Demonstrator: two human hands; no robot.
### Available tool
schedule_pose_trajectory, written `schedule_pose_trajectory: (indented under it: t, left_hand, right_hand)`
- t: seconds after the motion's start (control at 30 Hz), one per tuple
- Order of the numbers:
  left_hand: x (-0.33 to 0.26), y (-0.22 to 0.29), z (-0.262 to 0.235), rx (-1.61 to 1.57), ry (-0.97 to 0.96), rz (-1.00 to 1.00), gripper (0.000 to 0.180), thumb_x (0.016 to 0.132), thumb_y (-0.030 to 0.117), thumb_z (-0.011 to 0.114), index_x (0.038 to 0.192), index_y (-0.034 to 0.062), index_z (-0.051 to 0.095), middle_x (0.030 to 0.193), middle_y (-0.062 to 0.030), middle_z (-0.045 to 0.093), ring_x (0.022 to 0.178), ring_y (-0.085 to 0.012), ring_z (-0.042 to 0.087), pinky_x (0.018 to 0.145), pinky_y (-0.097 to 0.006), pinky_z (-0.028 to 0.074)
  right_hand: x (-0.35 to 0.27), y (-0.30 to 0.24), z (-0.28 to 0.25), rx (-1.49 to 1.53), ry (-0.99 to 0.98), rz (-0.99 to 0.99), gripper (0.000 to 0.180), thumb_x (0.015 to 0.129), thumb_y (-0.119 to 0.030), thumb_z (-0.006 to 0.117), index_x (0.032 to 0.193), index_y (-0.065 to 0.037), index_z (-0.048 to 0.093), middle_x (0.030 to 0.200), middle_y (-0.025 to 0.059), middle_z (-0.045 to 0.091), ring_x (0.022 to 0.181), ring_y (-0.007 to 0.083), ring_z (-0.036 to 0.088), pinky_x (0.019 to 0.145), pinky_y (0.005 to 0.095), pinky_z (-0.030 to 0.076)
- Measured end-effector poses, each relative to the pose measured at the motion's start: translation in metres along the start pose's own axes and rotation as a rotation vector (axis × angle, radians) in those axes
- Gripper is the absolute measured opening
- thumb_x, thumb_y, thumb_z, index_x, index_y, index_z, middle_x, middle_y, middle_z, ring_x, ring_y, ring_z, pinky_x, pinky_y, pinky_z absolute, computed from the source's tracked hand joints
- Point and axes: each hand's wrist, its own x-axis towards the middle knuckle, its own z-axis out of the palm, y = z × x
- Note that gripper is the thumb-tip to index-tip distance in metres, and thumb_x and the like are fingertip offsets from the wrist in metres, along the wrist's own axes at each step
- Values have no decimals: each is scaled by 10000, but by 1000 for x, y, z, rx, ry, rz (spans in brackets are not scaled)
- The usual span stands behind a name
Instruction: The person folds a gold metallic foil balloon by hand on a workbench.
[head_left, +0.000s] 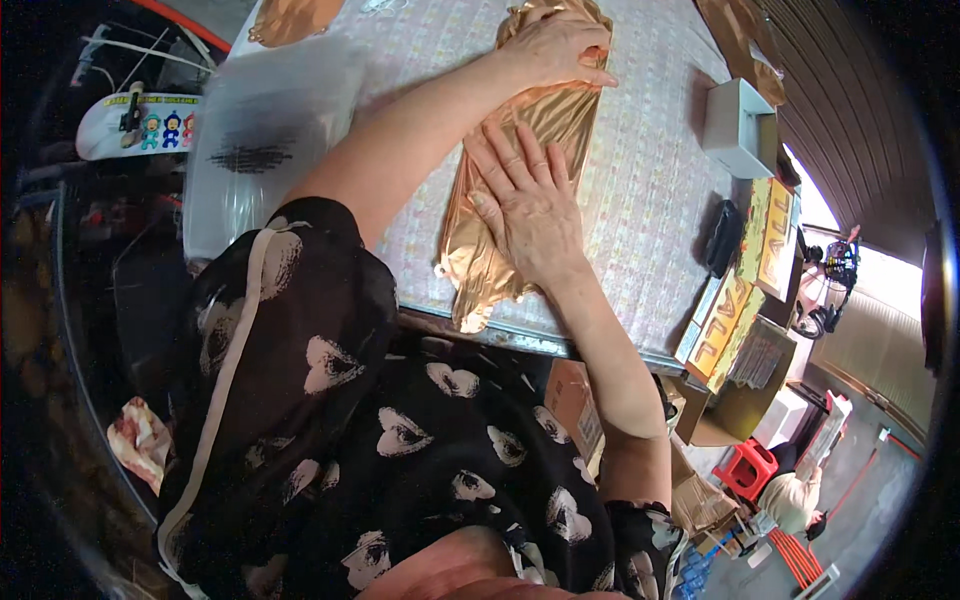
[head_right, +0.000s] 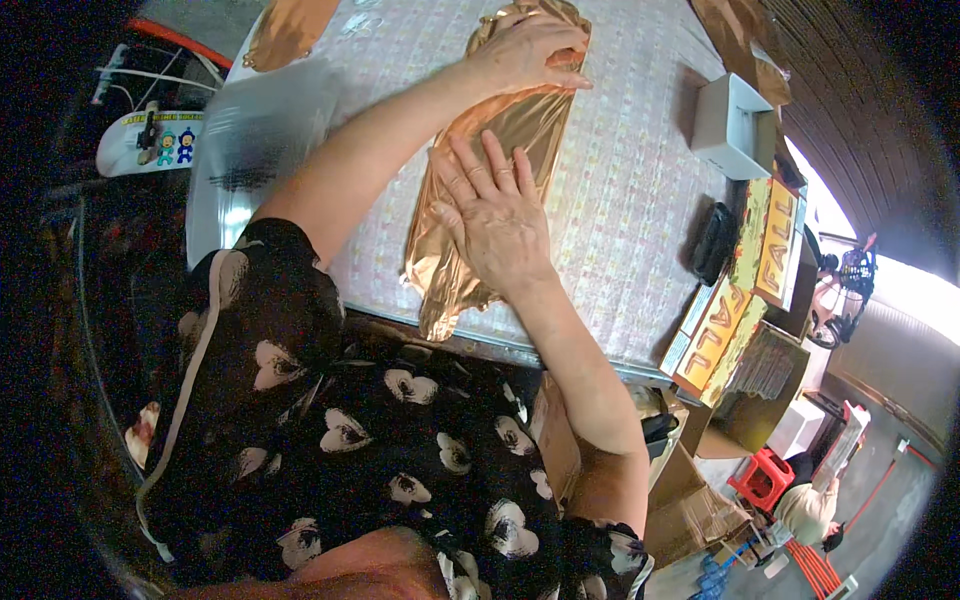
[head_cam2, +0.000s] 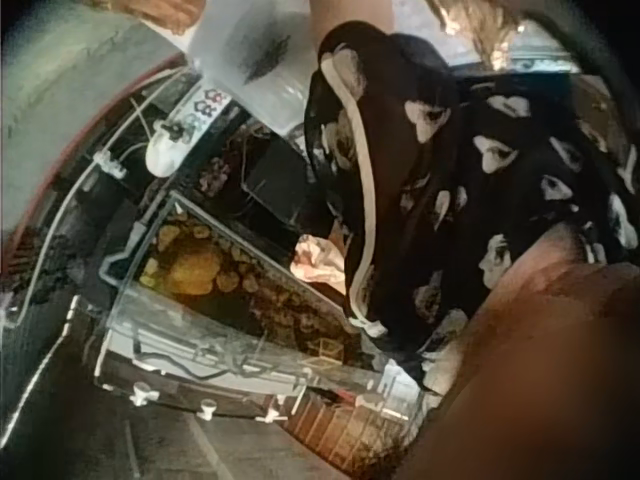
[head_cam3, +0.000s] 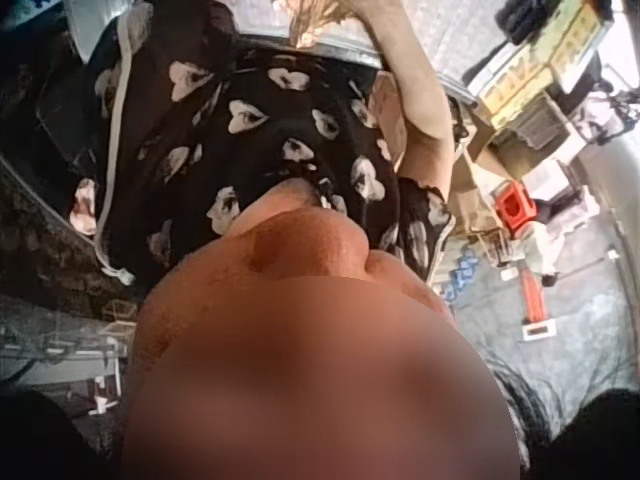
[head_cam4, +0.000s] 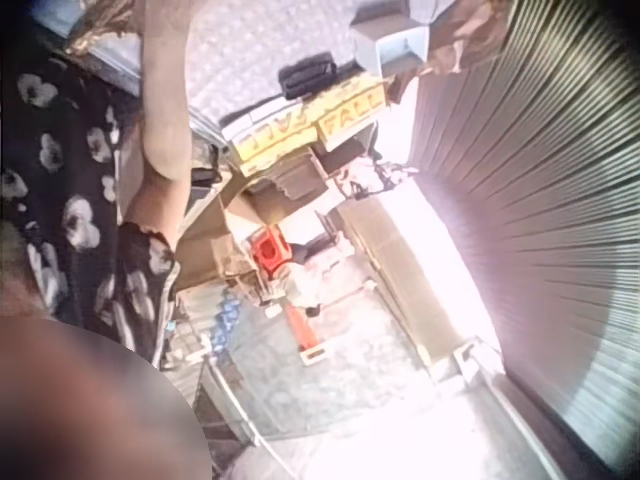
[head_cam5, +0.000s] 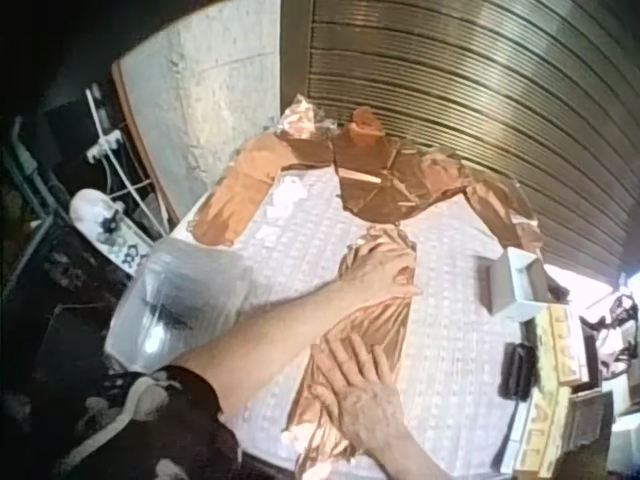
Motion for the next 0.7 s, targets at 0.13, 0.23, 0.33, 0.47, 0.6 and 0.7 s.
schedule_pose_trajectory:
  t: [0.13, 0.23, 0.33, 0.47, 0.6, 0.7]
  left_hand:
    - [-1, 21, -17, -114, 115, 87, 400, 747, 447, 816, 938, 122, 682, 1008, -86, 670, 1086, -285, 620, 979, -476, 432]
    - [-1, 20, -16, -97, 58, 43, 487, 742, 518, 807, 1014, 143, 655, 1083, -66, 675, 1180, -255, 594, 1049, -498, 365]
    - [-1, 22, -13, -90, 43, 41, 479, 746, 510, 811, 1006, 137, 663, 1111, -67, 672, 1183, -258, 590, 1044, -480, 381]
    - [-9, -23, 11, -88, 89, 106, 646, 824, 616, 746, 1247, 132, 682, 1334, -76, 663, 1313, -270, 558, 1113, -487, 354]
    - [-3, 14, 3, 7, 18, 28, 645, 832, 635, 722, 1251, 147, 677, 1312, -71, 665, 1328, -257, 538, 1139, -498, 317]
    - [-1, 16, -1, 42, 10, -25, 657, 831, 644, 717, 1267, 155, 667, 1312, -64, 664, 1338, -245, 528, 1153, -493, 299]
  right_hand:
    - [-20, -7, -3, 18, -131, -76, 583, 1066, -447, 437, 1614, -277, 337, 1684, -28, 292, 1562, 263, 216, 1283, 492, 131]
    - [-36, -19, -12, 95, -188, -214, 627, 1022, -395, 532, 1606, -240, 362, 1678, -21, 312, 1539, 272, 278, 1277, 478, 183]
    - [-51, -13, -17, 371, -241, -323, 559, 1018, -375, 557, 1536, -180, 482, 1647, -18, 378, 1526, 266, 314, 1277, 465, 195]
    - [-25, 29, -41, 641, 240, -229, 335, 1001, -109, 515, 1293, -63, 672, 1153, 158, 730, 1057, 332, 685, 1011, 471, 477]
    - [-11, 91, -45, 142, 269, 41, 554, 817, 52, 556, 1304, -171, 699, 1275, 70, 659, 1169, 295, 573, 1047, 445, 366]
    - [-5, 110, -31, -82, 232, -81, 486, 821, -8, 698, 1231, -266, 748, 1260, -4, 675, 1178, 262, 589, 1035, 440, 365]
